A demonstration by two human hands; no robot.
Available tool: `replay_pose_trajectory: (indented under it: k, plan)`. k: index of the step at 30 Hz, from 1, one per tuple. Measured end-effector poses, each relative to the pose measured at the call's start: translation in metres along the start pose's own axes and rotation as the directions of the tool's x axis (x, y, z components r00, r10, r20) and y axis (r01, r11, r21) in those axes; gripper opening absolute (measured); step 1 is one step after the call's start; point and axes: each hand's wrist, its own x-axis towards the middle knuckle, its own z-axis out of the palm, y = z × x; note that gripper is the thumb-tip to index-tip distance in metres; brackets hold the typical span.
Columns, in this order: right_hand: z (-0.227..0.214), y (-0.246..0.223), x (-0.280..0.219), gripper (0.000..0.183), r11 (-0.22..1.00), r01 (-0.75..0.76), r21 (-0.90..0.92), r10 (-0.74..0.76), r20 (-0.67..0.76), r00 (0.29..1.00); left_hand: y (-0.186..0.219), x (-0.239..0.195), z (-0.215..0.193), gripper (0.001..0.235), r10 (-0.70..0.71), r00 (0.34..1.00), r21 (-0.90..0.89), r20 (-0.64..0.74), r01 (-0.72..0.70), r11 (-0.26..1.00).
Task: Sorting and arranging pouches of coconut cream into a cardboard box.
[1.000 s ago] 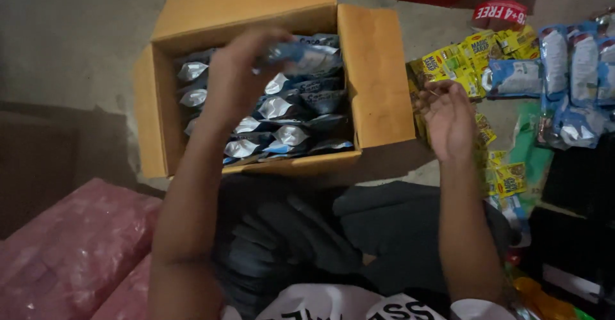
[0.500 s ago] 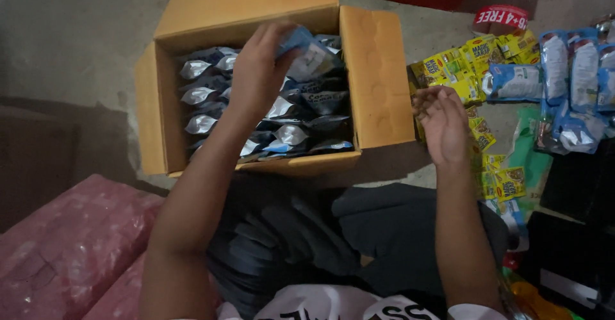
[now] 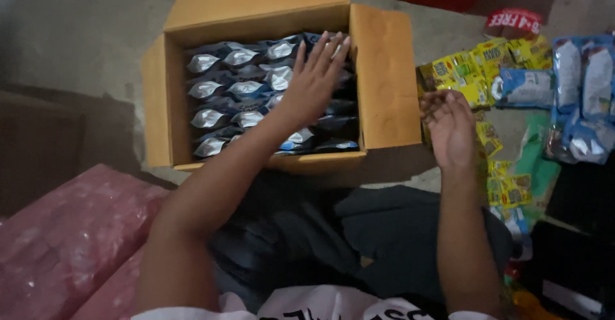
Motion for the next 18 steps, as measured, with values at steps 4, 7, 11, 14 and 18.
replay_pose_trajectory:
  k: [4,7,11,14,18]
  plan:
    - [0.0,-0.002,0.0,0.016,1.0,-0.008,-0.007,0.008,0.0,1.0,0.023,-0.006,-0.029,0.101,-0.177,0.976,-0.293,0.127,0.207,0.933]
    - [0.0,-0.004,-0.002,0.016,1.0,-0.007,-0.024,0.007,-0.037,0.999,0.029,-0.024,-0.002,0.09,-0.215,0.947,-0.219,0.239,0.269,0.938]
    - [-0.006,-0.002,-0.001,0.013,0.999,-0.017,-0.041,0.015,-0.037,0.999,0.028,-0.028,0.029,0.087,-0.223,0.961,0.031,0.165,0.221,0.975]
    - [-0.02,0.006,0.006,0.01,0.998,-0.055,0.032,0.056,-0.024,0.998,0.022,-0.025,0.032,0.093,-0.235,0.959,-0.103,0.16,0.253,0.962]
    - [-0.021,0.009,0.007,0.013,0.996,-0.081,-0.037,0.078,-0.067,0.995,0.016,-0.027,0.047,0.107,-0.197,0.969,-0.227,0.149,0.227,0.947]
